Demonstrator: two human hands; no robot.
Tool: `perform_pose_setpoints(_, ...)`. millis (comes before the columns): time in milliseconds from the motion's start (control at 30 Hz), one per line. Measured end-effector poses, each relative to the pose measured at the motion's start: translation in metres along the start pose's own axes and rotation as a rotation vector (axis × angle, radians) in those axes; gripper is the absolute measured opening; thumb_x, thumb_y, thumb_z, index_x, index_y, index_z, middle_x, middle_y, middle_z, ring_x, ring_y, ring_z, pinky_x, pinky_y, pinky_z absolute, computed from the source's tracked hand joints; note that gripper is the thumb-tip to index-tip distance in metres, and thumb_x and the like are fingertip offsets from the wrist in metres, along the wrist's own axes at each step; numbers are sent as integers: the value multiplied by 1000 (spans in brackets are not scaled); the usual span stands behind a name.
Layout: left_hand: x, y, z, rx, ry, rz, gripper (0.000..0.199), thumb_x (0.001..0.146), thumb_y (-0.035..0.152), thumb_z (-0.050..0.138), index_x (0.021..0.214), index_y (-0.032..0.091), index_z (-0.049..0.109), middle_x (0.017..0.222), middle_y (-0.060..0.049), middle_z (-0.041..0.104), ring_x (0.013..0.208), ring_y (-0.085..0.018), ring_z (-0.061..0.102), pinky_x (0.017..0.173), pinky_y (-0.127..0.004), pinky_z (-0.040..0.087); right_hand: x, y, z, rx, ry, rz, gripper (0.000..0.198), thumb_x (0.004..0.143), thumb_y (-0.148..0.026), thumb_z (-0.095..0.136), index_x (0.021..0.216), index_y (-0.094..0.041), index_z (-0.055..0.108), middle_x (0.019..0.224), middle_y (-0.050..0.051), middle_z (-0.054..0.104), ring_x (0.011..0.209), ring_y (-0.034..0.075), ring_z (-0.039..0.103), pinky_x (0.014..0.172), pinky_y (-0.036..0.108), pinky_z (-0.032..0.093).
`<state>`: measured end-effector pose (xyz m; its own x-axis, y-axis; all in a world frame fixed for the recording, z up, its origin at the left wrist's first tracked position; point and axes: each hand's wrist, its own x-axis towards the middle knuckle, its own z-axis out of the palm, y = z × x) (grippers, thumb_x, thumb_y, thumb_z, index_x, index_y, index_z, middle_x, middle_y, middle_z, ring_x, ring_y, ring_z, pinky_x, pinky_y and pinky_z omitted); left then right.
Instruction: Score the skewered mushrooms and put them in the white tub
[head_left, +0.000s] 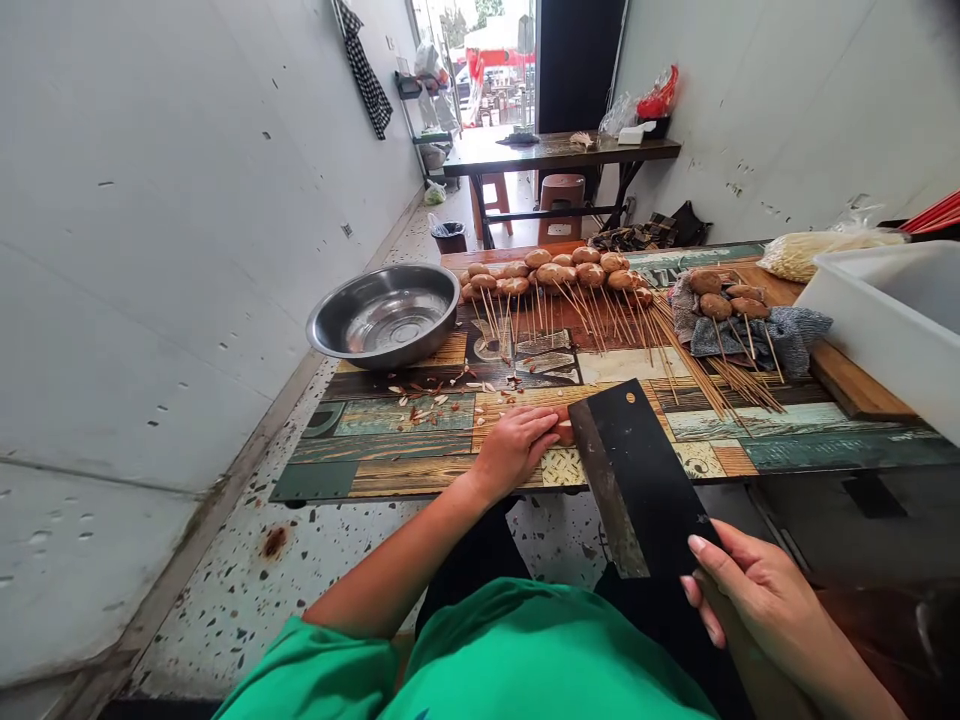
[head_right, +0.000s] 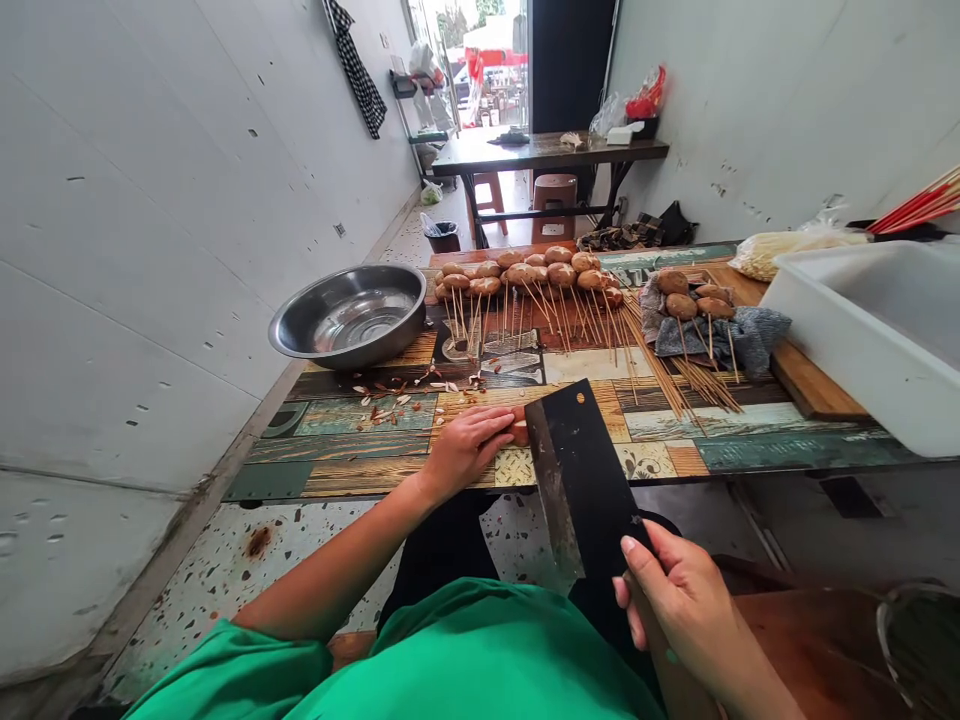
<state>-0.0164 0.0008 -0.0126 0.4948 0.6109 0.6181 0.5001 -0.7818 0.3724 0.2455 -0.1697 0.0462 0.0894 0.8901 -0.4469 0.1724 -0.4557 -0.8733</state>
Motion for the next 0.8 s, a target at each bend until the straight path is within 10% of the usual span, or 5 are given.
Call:
perform_pose_setpoints(400,2,1,0,-22,18,14,21,100,29,62,113,17,73,110,-11,78,103,-23,74,92,-39,62,31,-38,-5,-94,-59,-95,44,87,-65,56,71,-24,47,55,0,66,37,14,56,40,25,40)
perform_pose_setpoints(633,2,10,-3,47,-38,53,24,103,31,55,112,16,71,110,-12,76,96,-23,73,85,-38,61,-14,-35,18,-1011,338,-931,31,99,-20,40,86,-16,68,67,8,73,46,21,66,43,30,44)
perform_pose_setpoints(800,4,13,-10,78,-144,39,21,103,28,52,103,19,71,100,-10,75,95,-22,70,87,-37,60,-28,-37,40,-1325,405,-979,34,88,0,41,89,-7,75,63,9,68,41,20,62,37,32,36)
